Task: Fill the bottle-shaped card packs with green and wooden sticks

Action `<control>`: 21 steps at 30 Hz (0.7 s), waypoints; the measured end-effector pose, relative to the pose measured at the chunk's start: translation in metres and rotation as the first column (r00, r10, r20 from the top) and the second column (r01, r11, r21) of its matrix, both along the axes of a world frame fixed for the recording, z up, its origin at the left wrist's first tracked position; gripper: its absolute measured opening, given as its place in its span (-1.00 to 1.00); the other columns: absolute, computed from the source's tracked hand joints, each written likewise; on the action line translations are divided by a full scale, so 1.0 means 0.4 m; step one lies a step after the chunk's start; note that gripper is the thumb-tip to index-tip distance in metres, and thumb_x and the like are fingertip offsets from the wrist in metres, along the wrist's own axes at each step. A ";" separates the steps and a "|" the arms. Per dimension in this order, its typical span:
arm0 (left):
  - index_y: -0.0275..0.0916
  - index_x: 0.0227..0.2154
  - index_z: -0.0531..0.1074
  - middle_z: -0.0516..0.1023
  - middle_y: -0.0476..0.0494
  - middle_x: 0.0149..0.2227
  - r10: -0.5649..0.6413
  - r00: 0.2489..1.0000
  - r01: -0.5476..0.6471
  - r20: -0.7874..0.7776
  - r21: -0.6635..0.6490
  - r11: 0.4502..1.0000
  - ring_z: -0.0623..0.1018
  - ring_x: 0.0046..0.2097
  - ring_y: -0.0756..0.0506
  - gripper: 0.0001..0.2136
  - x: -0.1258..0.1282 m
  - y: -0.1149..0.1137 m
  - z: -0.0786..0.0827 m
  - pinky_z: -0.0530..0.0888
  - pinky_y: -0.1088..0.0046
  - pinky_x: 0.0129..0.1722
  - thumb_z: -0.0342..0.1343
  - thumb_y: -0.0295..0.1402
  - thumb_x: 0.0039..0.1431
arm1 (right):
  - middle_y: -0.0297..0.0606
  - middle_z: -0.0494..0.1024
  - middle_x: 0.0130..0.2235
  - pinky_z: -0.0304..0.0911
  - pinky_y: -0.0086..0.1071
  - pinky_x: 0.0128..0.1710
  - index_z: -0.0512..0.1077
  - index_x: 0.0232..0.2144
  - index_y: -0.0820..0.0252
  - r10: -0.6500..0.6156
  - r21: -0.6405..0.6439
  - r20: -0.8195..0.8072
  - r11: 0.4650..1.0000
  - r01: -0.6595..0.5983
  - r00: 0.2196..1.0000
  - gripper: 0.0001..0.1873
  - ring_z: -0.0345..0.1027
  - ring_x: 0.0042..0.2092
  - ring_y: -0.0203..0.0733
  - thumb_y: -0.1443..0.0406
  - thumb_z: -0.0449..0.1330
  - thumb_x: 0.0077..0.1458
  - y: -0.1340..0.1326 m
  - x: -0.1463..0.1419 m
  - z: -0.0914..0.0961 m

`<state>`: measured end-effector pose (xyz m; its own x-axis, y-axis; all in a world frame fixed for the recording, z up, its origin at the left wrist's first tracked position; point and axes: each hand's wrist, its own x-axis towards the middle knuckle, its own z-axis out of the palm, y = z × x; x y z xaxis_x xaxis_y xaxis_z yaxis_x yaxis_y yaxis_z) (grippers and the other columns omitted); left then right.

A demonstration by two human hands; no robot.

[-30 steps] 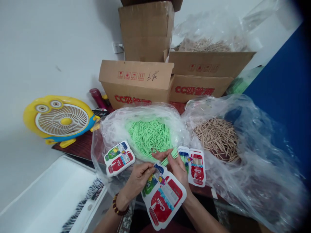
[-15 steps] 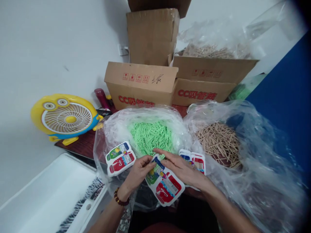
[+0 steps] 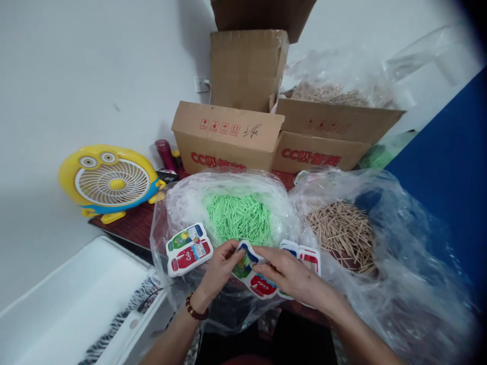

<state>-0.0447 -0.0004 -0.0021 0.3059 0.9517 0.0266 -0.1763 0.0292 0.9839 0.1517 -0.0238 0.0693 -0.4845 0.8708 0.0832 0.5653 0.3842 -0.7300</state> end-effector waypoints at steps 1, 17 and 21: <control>-0.29 -0.38 0.44 0.43 0.02 -0.44 0.001 1.000 -0.001 0.018 -0.010 1.000 0.38 -0.40 0.05 -0.84 0.002 -0.001 0.001 0.33 0.59 -0.38 0.15 -0.27 0.17 | -0.24 0.56 -0.06 0.29 -0.29 -0.07 0.34 0.10 0.03 -0.032 -0.024 0.005 0.999 0.033 0.999 -0.60 0.43 -0.08 -0.15 0.16 0.06 0.22 0.004 0.005 -0.003; -0.30 -0.25 0.50 0.59 -0.09 -0.36 -0.154 0.979 0.188 0.135 -0.295 0.937 0.54 -0.37 -0.05 -0.74 0.075 -0.024 -0.003 0.45 0.46 -0.33 0.31 -0.34 -0.03 | -0.36 0.56 -0.37 0.21 -0.46 -0.36 0.52 -0.24 0.16 -0.226 -0.255 -0.153 0.950 0.183 0.962 -0.74 0.38 -0.35 -0.23 0.17 0.21 0.03 0.016 0.111 -0.060; -0.33 -0.26 0.51 0.60 -0.13 -0.36 -0.180 0.978 0.203 0.108 -0.277 0.939 0.54 -0.35 -0.09 -0.74 0.106 -0.030 -0.006 0.46 0.41 -0.30 0.28 -0.28 0.01 | -0.38 0.52 -0.44 0.17 -0.48 -0.42 0.51 -0.33 0.20 -0.280 -0.280 -0.160 0.932 0.229 0.947 -0.78 0.33 -0.39 -0.27 0.18 0.20 0.03 0.007 0.149 -0.087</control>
<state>-0.0022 -0.0125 -0.0045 0.4913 0.8466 -0.2049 -0.2174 0.3470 0.9123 0.2115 -0.0209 0.0345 -0.2405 0.9667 -0.0875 0.4570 0.0332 -0.8888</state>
